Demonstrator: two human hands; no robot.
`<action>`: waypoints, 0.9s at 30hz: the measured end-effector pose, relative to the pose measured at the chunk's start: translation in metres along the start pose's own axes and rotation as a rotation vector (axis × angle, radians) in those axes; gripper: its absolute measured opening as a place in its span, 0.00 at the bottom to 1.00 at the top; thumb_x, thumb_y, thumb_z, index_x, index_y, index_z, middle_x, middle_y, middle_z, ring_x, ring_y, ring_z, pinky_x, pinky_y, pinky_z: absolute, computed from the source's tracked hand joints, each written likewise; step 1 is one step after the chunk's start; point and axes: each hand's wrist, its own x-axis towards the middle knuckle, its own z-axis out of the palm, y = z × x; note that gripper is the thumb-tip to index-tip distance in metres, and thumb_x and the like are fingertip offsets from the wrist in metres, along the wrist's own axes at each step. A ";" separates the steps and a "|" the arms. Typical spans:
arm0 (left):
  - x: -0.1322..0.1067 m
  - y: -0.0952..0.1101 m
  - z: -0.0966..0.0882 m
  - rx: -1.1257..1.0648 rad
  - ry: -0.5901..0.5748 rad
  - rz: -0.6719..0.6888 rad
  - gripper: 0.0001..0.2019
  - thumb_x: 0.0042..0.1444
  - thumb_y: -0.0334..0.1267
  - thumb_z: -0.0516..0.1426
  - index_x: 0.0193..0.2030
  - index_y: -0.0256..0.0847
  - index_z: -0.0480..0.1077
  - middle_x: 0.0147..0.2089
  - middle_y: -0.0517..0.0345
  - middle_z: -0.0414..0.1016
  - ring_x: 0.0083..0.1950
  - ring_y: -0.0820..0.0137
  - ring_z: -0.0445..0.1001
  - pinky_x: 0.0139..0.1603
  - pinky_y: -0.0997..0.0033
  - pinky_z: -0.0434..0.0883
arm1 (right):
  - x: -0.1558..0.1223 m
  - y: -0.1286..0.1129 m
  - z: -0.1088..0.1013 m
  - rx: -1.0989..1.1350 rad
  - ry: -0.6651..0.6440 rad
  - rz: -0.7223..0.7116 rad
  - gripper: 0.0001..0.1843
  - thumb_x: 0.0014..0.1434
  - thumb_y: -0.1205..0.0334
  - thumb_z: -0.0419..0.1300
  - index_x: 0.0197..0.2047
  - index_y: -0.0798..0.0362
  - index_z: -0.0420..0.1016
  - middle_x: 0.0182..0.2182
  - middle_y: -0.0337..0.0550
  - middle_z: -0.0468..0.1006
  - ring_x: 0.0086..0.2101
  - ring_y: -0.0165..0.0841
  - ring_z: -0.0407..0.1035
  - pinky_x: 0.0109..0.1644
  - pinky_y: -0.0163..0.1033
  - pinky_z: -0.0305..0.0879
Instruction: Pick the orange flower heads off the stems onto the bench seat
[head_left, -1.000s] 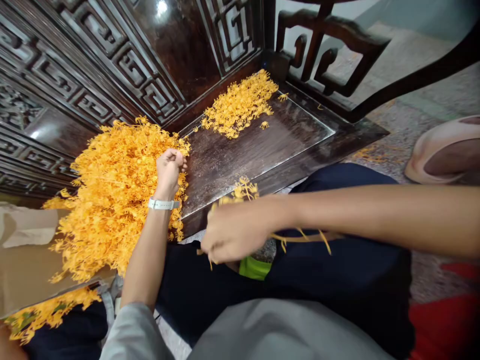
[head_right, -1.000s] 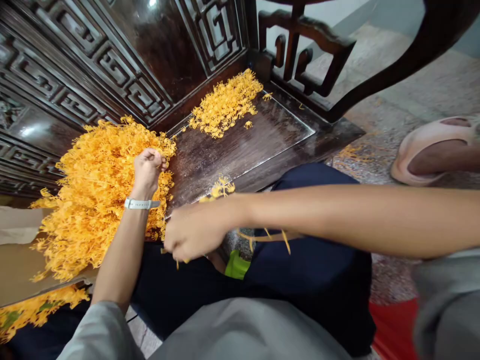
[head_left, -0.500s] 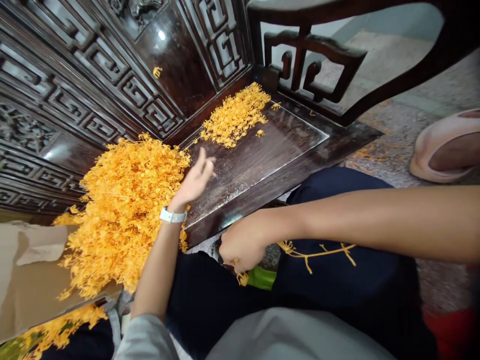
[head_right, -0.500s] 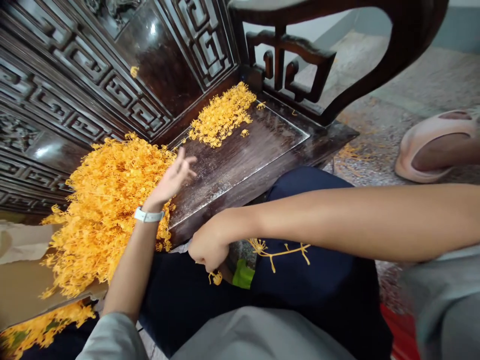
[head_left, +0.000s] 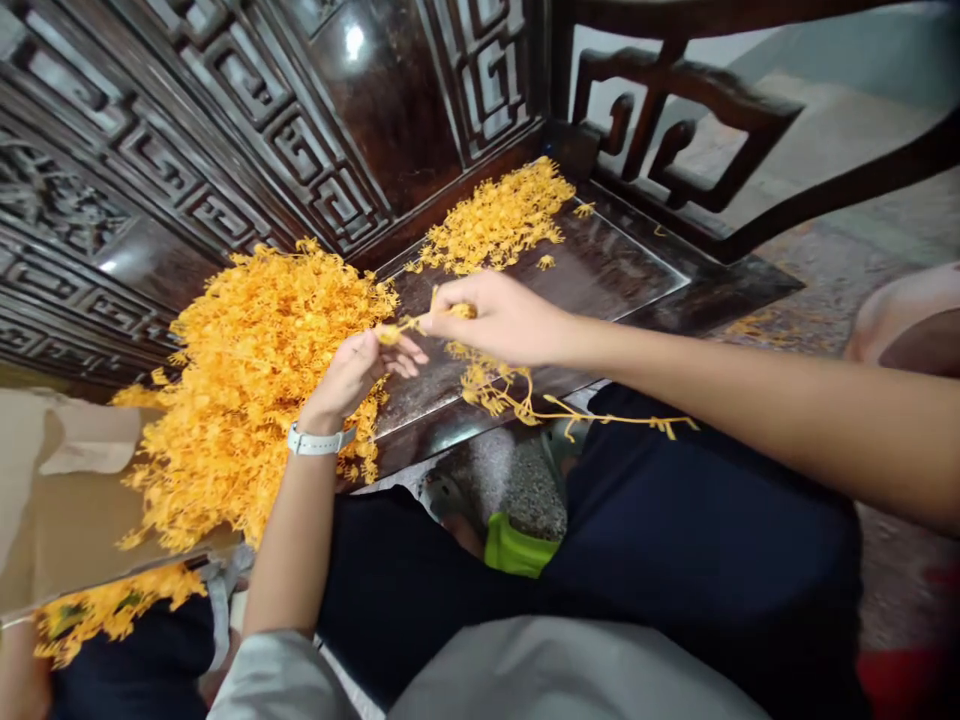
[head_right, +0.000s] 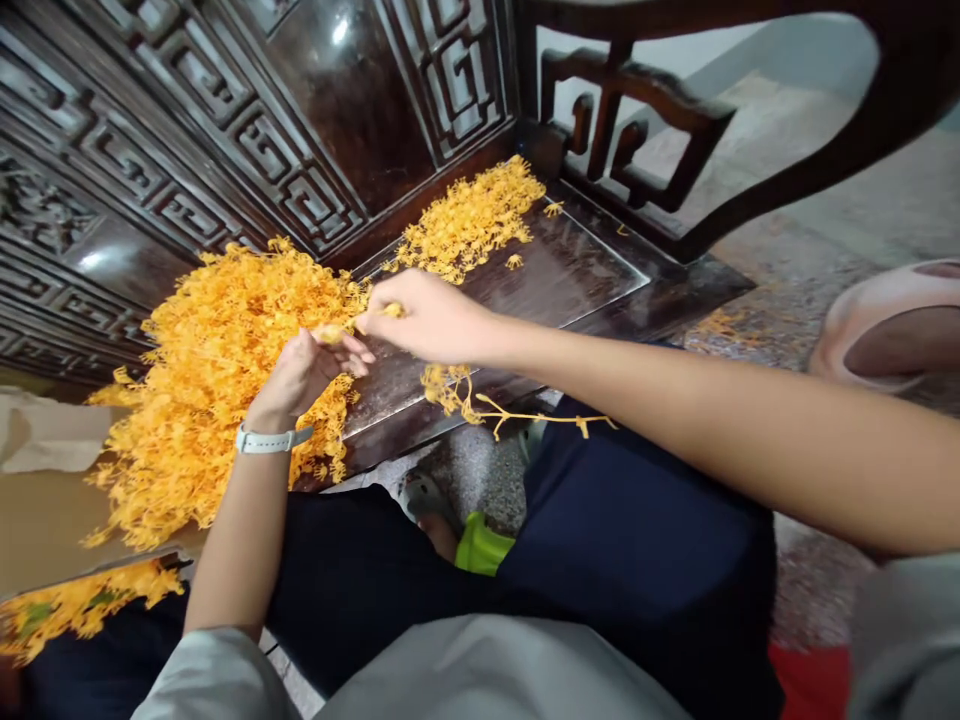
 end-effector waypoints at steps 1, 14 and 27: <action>-0.001 0.001 0.001 -0.030 0.040 0.017 0.30 0.67 0.67 0.57 0.47 0.40 0.83 0.43 0.44 0.86 0.38 0.65 0.83 0.43 0.63 0.81 | 0.003 0.004 -0.001 0.011 0.058 0.014 0.17 0.70 0.55 0.61 0.32 0.56 0.76 0.25 0.35 0.68 0.29 0.28 0.59 0.40 0.39 0.55; 0.003 0.006 0.026 0.182 0.086 0.090 0.22 0.65 0.59 0.65 0.35 0.39 0.81 0.33 0.50 0.83 0.32 0.68 0.79 0.36 0.68 0.76 | 0.010 0.006 0.016 0.051 0.139 -0.043 0.13 0.66 0.56 0.63 0.33 0.56 0.75 0.31 0.40 0.76 0.36 0.32 0.65 0.48 0.41 0.62; -0.033 0.081 0.086 0.501 -0.536 0.440 0.07 0.71 0.37 0.62 0.52 0.44 0.80 0.45 0.50 0.85 0.46 0.65 0.83 0.48 0.67 0.77 | 0.037 0.082 -0.064 -0.154 -0.202 0.204 0.09 0.61 0.62 0.65 0.33 0.59 0.79 0.30 0.42 0.77 0.31 0.30 0.66 0.41 0.38 0.62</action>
